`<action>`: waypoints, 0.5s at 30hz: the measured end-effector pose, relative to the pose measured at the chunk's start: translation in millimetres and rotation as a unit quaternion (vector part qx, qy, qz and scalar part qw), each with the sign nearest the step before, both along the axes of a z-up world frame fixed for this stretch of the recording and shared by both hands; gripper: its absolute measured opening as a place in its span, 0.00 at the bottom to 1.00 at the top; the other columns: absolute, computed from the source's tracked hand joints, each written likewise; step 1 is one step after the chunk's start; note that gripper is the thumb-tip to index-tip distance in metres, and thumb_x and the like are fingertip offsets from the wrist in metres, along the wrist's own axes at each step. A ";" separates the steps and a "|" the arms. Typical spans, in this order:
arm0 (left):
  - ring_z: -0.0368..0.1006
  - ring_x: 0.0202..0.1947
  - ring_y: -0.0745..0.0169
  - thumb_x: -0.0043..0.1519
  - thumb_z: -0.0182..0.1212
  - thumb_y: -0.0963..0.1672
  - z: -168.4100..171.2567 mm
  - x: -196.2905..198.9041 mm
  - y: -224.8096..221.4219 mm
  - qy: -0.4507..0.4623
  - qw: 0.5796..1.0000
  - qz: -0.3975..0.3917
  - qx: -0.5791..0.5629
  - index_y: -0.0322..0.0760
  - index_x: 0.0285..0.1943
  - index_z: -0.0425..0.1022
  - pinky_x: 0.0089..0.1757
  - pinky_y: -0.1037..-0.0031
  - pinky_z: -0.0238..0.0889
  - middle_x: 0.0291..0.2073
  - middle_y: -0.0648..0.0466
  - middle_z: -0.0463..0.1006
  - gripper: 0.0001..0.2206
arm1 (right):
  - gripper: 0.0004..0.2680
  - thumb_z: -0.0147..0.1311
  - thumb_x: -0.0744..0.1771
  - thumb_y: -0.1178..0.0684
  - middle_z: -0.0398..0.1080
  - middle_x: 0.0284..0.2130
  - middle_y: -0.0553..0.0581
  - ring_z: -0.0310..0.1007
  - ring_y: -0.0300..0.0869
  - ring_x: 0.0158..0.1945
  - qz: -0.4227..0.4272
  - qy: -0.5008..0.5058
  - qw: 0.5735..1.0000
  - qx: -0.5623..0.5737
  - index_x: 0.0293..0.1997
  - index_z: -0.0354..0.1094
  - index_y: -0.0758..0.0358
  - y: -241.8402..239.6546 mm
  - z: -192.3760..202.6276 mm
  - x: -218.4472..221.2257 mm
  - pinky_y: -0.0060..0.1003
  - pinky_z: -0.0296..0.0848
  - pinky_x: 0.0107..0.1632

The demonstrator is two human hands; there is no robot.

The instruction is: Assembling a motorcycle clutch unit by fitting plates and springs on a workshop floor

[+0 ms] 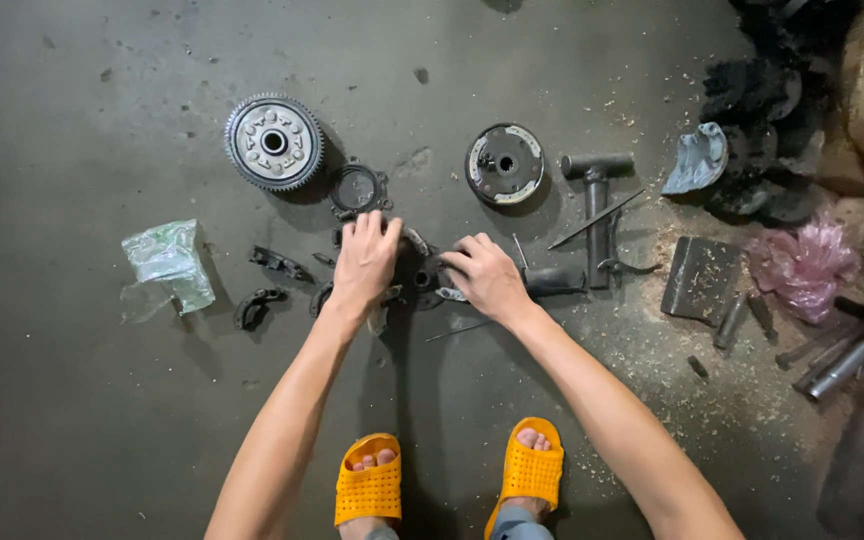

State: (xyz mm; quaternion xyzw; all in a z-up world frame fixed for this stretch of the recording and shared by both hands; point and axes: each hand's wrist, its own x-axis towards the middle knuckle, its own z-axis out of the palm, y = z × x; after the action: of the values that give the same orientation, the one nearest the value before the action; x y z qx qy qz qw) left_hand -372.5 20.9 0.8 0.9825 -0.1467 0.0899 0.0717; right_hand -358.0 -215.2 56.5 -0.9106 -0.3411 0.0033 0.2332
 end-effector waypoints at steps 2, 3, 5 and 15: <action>0.68 0.43 0.53 0.58 0.66 0.47 -9.2 -7.4 0.1 -0.002 1.000 0.015 -0.004 0.42 0.51 0.71 0.44 0.63 0.63 0.42 0.51 0.67 0.15 | 0.06 0.59 0.65 0.55 0.69 0.36 0.54 0.70 0.48 0.45 0.010 0.013 1.000 -0.010 0.44 0.74 0.57 0.9 -14.0 3.7 0.41 0.73 0.45; 0.68 0.45 0.54 0.56 0.71 0.49 -13.4 -10.6 0.9 -0.005 1.000 0.029 -0.010 0.43 0.52 0.72 0.45 0.64 0.64 0.45 0.51 0.68 0.19 | 0.07 0.59 0.64 0.54 0.69 0.36 0.55 0.70 0.49 0.45 0.020 0.026 0.999 -0.020 0.44 0.74 0.57 2.1 -20.8 6.3 0.43 0.73 0.45; 0.67 0.44 0.53 0.58 0.68 0.49 29.0 -16.7 -6.7 -0.010 0.998 0.025 -0.057 0.41 0.51 0.72 0.45 0.64 0.62 0.44 0.50 0.68 0.17 | 0.06 0.59 0.64 0.54 0.69 0.35 0.54 0.70 0.49 0.45 0.020 0.032 0.999 -0.020 0.44 0.74 0.57 3.6 -24.1 8.5 0.42 0.73 0.45; 0.70 0.40 0.46 0.63 0.53 0.41 -27.0 -29.8 -30.0 0.077 0.984 -0.062 -0.149 0.37 0.54 0.73 0.39 0.64 0.66 0.39 0.47 0.69 0.11 | 0.11 0.53 0.67 0.45 0.77 0.31 0.67 0.80 0.65 0.40 -0.289 0.232 0.915 -0.163 0.52 0.66 0.55 -36.1 -36.5 6.2 0.59 0.75 0.45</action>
State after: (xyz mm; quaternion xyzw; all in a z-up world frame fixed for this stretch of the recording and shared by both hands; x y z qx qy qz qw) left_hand -402.2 -9.1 -26.2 0.9538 -0.1861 0.0307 0.2339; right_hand -351.9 -251.3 19.9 -0.9686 0.0059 0.2019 0.1452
